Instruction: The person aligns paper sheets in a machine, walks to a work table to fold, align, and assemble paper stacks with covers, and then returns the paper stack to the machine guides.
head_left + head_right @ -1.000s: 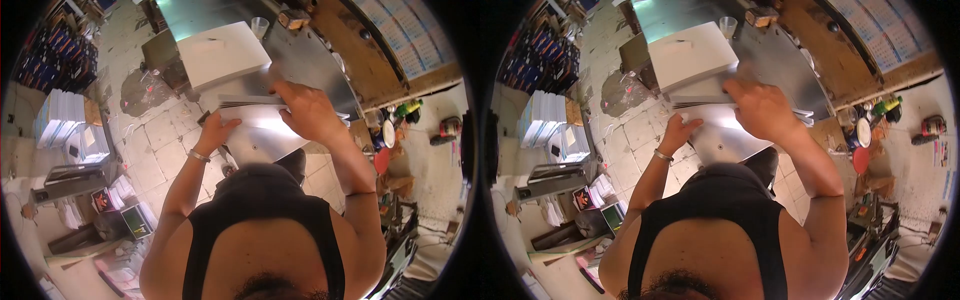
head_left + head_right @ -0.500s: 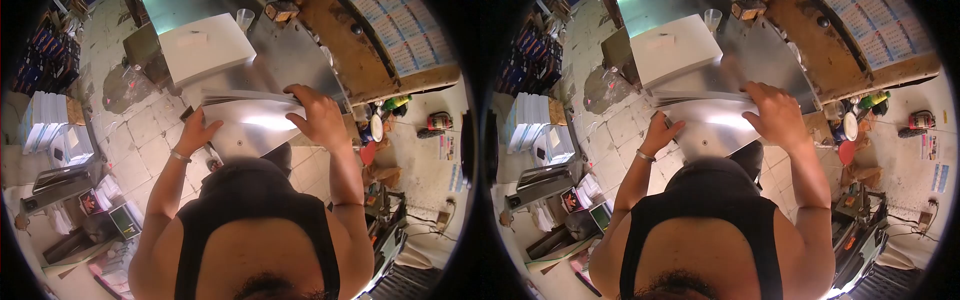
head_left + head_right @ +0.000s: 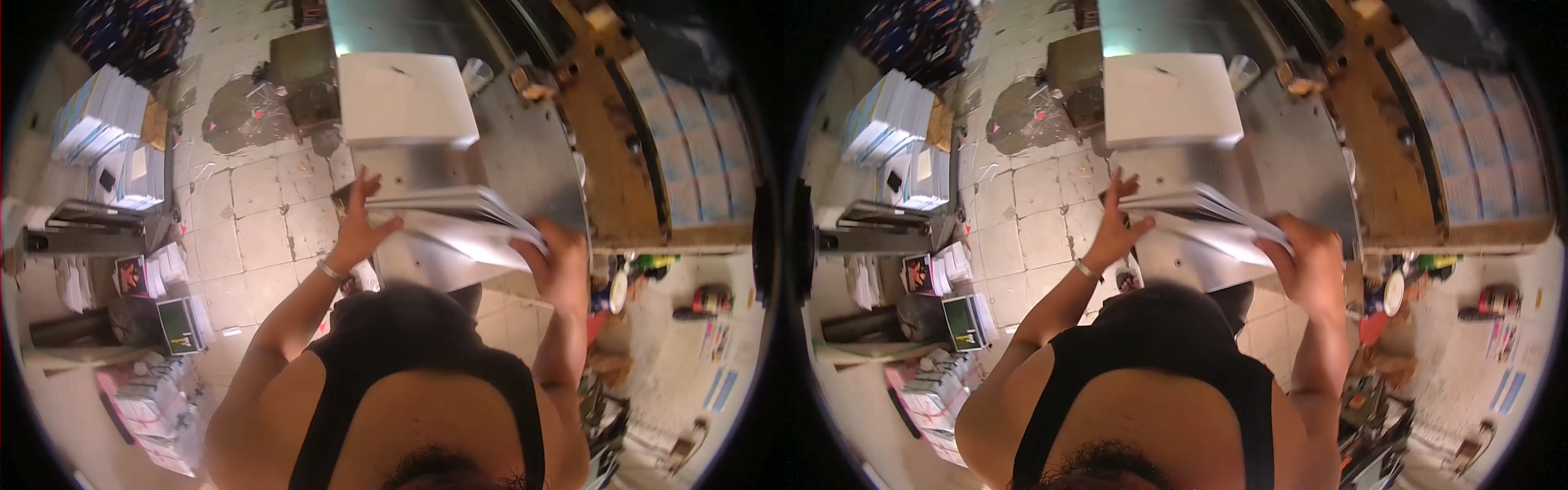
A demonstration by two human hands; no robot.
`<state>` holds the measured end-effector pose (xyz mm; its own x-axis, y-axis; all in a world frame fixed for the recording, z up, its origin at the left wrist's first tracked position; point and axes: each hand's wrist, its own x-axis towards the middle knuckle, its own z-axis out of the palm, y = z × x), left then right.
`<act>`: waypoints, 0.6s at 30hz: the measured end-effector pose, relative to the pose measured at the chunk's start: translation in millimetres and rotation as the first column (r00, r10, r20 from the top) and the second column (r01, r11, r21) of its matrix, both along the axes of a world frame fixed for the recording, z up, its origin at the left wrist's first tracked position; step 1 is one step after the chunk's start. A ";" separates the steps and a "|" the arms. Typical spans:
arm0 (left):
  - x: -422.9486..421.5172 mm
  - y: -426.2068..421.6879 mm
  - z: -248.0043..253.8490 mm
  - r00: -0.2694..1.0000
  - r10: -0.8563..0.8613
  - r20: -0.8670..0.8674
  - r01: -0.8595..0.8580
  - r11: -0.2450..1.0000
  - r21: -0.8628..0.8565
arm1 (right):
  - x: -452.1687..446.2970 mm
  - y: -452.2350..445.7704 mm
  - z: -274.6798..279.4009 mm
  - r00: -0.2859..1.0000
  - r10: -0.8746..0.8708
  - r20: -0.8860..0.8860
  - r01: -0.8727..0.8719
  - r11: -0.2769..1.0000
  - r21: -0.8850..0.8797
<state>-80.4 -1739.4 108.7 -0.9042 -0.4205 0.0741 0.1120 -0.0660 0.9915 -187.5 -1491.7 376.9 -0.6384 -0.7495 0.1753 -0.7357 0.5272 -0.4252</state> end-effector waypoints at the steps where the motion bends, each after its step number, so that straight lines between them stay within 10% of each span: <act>1: -1.1 7.8 7.7 0.996 -0.012 -0.086 0.008 0.999 -0.048 | 1.5 14.3 -3.6 0.992 -0.069 0.109 0.081 0.990 -0.111; 3: 1.4 19.4 13.7 0.992 -0.096 -0.082 0.084 0.988 -0.132 | 5.2 34.5 -20.4 0.964 -0.112 0.241 0.201 0.901 -0.384; 8: -7.5 32.1 99.7 0.966 -0.158 -0.204 0.214 0.931 0.295 | 9.2 62.6 -81.5 0.905 -0.129 0.406 0.407 0.542 -0.735; 12: -17.8 5.0 175.7 0.958 -0.285 0.030 0.274 0.880 -0.389 | 17.3 65.6 -150.7 0.803 0.067 0.592 0.554 0.281 -0.784; 14: -32.1 3.5 195.8 0.923 -0.339 -0.182 0.100 0.667 -0.738 | 16.8 84.9 -202.2 0.718 0.010 0.696 0.629 0.418 -0.655; 18: -48.3 9.3 239.5 0.860 -0.504 -0.076 0.101 0.314 -0.944 | 23.3 95.2 -210.8 0.568 0.100 0.817 0.817 0.051 -0.574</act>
<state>-128.8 -1730.0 348.3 -0.7831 0.3836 0.4895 0.5853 0.7206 0.3716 -164.1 -1396.5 166.0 -0.9923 0.0723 -0.1004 0.0550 -0.4688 -0.8816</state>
